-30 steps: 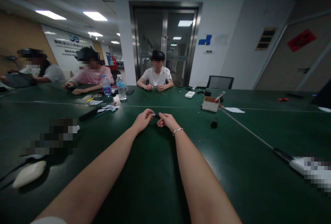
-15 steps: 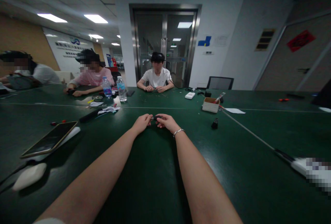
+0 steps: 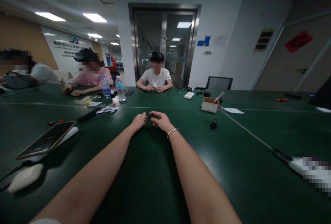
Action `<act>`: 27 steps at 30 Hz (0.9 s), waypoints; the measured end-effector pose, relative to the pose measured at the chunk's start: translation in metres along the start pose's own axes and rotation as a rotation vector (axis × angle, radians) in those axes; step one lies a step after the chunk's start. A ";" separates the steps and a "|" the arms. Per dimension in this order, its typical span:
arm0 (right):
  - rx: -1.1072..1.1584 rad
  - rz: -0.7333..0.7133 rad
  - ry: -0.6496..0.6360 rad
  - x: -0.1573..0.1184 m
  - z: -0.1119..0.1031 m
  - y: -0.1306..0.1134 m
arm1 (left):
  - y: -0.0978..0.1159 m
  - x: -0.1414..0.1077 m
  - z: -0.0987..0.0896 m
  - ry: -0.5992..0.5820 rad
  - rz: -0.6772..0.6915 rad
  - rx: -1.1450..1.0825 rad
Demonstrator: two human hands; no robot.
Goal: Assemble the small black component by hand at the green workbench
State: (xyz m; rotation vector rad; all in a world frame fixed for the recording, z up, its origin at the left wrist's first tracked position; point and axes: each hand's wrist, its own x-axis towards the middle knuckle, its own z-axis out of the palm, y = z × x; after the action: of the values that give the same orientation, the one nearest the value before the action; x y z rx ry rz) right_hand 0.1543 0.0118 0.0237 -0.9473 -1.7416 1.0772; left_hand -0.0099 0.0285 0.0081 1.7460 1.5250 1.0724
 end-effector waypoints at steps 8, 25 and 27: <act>0.083 0.089 -0.046 -0.005 -0.013 0.010 | 0.017 -0.015 0.000 -0.061 0.056 0.231; 0.348 0.191 0.036 -0.003 -0.017 0.017 | 0.001 -0.005 0.008 -0.052 0.200 -0.213; 0.356 0.183 0.021 -0.004 -0.017 0.017 | 0.000 -0.005 0.006 -0.069 0.174 -0.174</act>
State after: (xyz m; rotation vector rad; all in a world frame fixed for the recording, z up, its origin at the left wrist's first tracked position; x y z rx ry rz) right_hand 0.1746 0.0191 0.0111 -0.8980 -1.4020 1.4336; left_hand -0.0047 0.0238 0.0035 1.7988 1.2171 1.1806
